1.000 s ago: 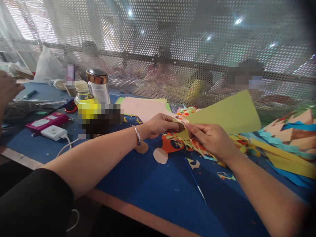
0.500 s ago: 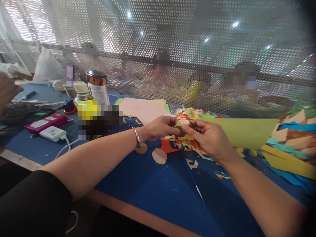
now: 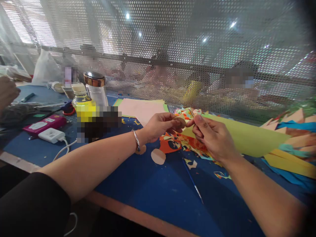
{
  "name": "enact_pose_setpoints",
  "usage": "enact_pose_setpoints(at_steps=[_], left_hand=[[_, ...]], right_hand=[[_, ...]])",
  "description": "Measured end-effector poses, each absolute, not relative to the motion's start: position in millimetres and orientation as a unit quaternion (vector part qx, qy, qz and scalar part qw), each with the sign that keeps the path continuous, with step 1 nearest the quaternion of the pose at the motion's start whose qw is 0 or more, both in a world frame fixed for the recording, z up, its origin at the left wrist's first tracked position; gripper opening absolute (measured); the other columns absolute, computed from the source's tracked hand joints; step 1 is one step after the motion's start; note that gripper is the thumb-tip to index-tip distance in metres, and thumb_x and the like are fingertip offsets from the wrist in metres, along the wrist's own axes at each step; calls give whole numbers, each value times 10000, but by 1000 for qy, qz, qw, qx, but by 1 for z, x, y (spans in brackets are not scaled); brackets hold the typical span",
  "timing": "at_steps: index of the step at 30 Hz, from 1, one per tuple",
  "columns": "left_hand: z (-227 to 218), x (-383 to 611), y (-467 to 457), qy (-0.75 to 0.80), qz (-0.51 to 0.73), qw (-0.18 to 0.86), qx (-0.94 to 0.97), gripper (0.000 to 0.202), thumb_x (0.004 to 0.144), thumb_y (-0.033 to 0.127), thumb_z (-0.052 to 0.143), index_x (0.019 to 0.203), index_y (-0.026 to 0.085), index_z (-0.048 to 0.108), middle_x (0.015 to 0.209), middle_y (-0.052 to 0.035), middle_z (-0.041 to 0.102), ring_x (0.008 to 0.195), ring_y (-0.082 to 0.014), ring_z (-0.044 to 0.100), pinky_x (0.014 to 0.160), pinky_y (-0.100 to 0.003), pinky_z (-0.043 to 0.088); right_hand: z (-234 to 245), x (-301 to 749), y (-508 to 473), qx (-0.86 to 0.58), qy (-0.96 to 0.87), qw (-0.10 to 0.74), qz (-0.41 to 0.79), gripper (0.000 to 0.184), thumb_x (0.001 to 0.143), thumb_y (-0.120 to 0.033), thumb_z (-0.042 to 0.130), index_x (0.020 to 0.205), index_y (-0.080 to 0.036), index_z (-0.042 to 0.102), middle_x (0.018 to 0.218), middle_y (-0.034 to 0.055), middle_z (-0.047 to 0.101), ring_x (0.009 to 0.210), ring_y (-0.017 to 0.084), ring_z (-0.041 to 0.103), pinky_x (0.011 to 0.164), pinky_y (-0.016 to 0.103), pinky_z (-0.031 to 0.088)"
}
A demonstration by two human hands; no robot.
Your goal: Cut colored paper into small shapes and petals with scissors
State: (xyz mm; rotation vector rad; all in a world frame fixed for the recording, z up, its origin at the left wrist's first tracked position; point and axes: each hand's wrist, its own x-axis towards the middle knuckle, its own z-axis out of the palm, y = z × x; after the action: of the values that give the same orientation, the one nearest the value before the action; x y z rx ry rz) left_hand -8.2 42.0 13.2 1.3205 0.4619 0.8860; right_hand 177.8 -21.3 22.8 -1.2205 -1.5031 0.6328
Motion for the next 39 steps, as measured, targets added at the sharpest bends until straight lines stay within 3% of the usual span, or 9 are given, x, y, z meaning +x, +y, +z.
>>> enact_pose_setpoints(at_steps=[8, 22, 39], left_hand=[[17, -8, 40, 202, 413, 658, 596, 75, 902, 160, 681, 829, 149, 664, 700, 9, 704, 679, -75, 670, 712, -237, 478], [16, -7, 40, 190, 409, 679, 579, 85, 863, 188, 742, 805, 141, 701, 698, -1, 717, 658, -84, 669, 699, -254, 487], [19, -8, 38, 201, 414, 672, 580, 101, 842, 157, 734, 749, 132, 706, 687, -7, 718, 625, -70, 651, 662, -235, 469]], right_hand=[[17, 181, -20, -529, -647, 449, 316, 594, 871, -762, 621, 678, -205, 553, 514, -72, 264, 451, 82, 218, 398, 247, 171], [22, 178, -20, -517, -612, 453, 391, 618, 816, -790, 658, 660, -200, 563, 477, -86, 250, 397, 62, 203, 364, 223, 157], [22, 182, -21, -527, -627, 453, 351, 617, 830, -758, 673, 605, -194, 560, 493, -62, 284, 428, 71, 236, 408, 254, 144]])
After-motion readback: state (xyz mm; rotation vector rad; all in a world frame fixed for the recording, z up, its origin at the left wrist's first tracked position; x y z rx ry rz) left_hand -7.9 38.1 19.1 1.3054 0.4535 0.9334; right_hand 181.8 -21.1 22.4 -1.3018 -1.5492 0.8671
